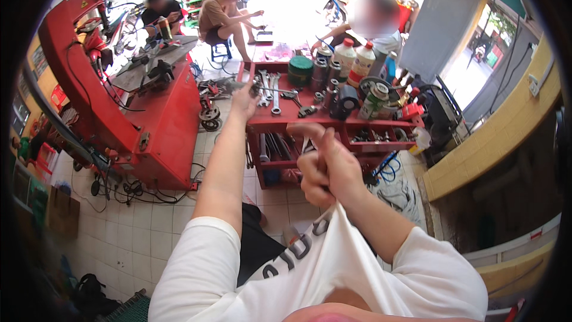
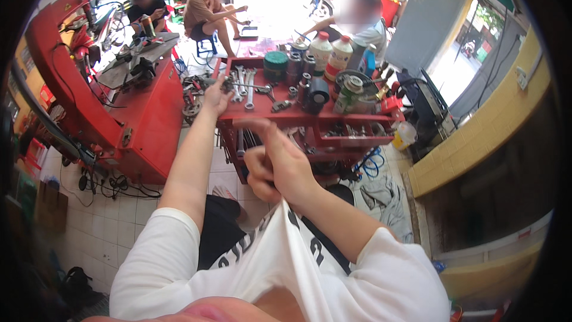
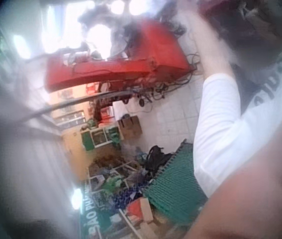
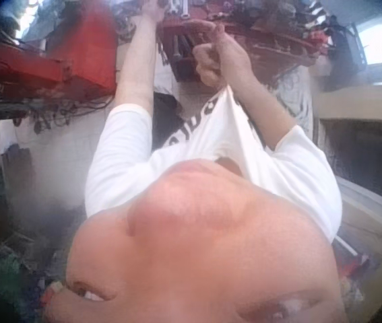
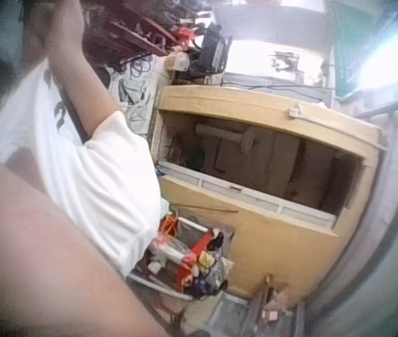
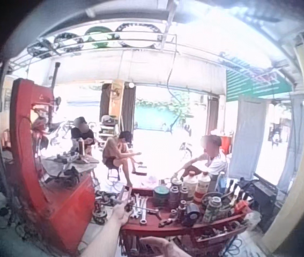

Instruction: The person sits at a red tool cart in a workshop, handling various mechanical components and tools. They pick up a metal part, inspect it, and use a wrench to tighten or loosen a bolt. The person also handles a black cylindrical object and other small metal pieces, occasionally placing them back on the cart.

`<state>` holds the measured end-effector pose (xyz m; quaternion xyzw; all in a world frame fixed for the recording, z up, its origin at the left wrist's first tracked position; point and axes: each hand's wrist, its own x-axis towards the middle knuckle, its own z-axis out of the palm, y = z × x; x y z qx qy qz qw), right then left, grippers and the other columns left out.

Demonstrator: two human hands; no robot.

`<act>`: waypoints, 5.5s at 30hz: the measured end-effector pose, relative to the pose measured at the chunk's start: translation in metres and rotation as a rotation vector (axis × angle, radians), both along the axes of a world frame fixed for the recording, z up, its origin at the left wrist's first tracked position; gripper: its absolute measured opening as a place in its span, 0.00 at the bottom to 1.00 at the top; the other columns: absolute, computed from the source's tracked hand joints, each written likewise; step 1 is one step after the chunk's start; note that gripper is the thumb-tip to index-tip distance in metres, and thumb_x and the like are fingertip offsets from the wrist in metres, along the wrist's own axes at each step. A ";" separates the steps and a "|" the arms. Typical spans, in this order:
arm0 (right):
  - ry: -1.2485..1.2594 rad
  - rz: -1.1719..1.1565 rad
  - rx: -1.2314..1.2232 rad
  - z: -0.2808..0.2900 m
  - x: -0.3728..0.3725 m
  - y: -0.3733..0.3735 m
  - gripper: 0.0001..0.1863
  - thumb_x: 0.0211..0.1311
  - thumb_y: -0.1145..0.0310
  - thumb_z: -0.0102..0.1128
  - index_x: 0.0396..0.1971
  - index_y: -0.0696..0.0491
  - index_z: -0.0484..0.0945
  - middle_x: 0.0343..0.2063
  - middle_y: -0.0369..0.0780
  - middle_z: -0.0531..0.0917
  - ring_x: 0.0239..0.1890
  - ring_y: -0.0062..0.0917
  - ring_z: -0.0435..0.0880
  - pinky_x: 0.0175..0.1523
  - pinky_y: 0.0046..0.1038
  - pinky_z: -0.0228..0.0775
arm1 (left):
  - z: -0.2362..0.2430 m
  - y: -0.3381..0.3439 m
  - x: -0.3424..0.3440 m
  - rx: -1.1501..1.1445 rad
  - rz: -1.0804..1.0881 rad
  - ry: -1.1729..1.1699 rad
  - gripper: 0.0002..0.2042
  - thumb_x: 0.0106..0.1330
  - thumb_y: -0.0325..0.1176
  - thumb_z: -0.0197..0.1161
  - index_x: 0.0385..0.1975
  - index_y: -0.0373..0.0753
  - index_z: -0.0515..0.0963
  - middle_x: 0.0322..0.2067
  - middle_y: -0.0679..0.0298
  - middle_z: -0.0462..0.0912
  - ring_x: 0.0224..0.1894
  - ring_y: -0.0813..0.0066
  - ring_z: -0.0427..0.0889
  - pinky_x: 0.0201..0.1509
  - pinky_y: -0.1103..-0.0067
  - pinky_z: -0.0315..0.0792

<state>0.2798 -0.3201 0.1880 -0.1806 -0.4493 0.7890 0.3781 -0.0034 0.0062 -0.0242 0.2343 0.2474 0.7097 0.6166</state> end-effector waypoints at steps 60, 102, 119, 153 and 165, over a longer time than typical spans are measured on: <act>-0.510 -0.483 0.275 -0.182 -0.042 0.312 0.18 0.79 0.56 0.55 0.43 0.58 0.79 0.30 0.39 0.88 0.15 0.15 0.73 0.20 0.22 0.62 | 0.011 -0.016 -0.009 0.024 0.052 0.068 0.11 0.79 0.38 0.61 0.48 0.36 0.79 0.44 0.54 0.88 0.52 0.61 0.86 0.57 0.58 0.76; -0.623 -0.403 0.225 -0.202 -0.040 0.330 0.19 0.83 0.53 0.48 0.38 0.54 0.77 0.24 0.36 0.83 0.16 0.18 0.74 0.22 0.24 0.64 | 0.006 -0.014 -0.011 0.014 0.044 0.101 0.08 0.77 0.37 0.63 0.45 0.40 0.78 0.45 0.58 0.87 0.50 0.66 0.85 0.54 0.61 0.76; -0.555 -0.526 0.243 -0.188 -0.048 0.318 0.22 0.81 0.50 0.51 0.36 0.54 0.78 0.19 0.36 0.81 0.15 0.18 0.73 0.20 0.24 0.61 | 0.009 -0.018 -0.015 0.011 0.014 0.124 0.12 0.79 0.39 0.59 0.49 0.37 0.80 0.48 0.55 0.88 0.54 0.64 0.85 0.61 0.60 0.74; -0.534 -0.332 0.188 -0.182 -0.040 0.319 0.20 0.81 0.50 0.51 0.44 0.54 0.75 0.27 0.40 0.84 0.14 0.18 0.71 0.18 0.23 0.59 | 0.008 -0.012 -0.016 -0.003 -0.003 0.047 0.06 0.76 0.37 0.64 0.42 0.42 0.78 0.40 0.61 0.87 0.45 0.66 0.84 0.53 0.60 0.76; -0.599 -0.347 0.201 -0.192 -0.038 0.328 0.21 0.81 0.48 0.50 0.47 0.54 0.75 0.29 0.40 0.84 0.15 0.18 0.71 0.19 0.24 0.61 | 0.012 -0.017 -0.007 0.012 -0.006 0.092 0.06 0.76 0.37 0.64 0.42 0.43 0.80 0.41 0.61 0.87 0.46 0.67 0.85 0.49 0.63 0.78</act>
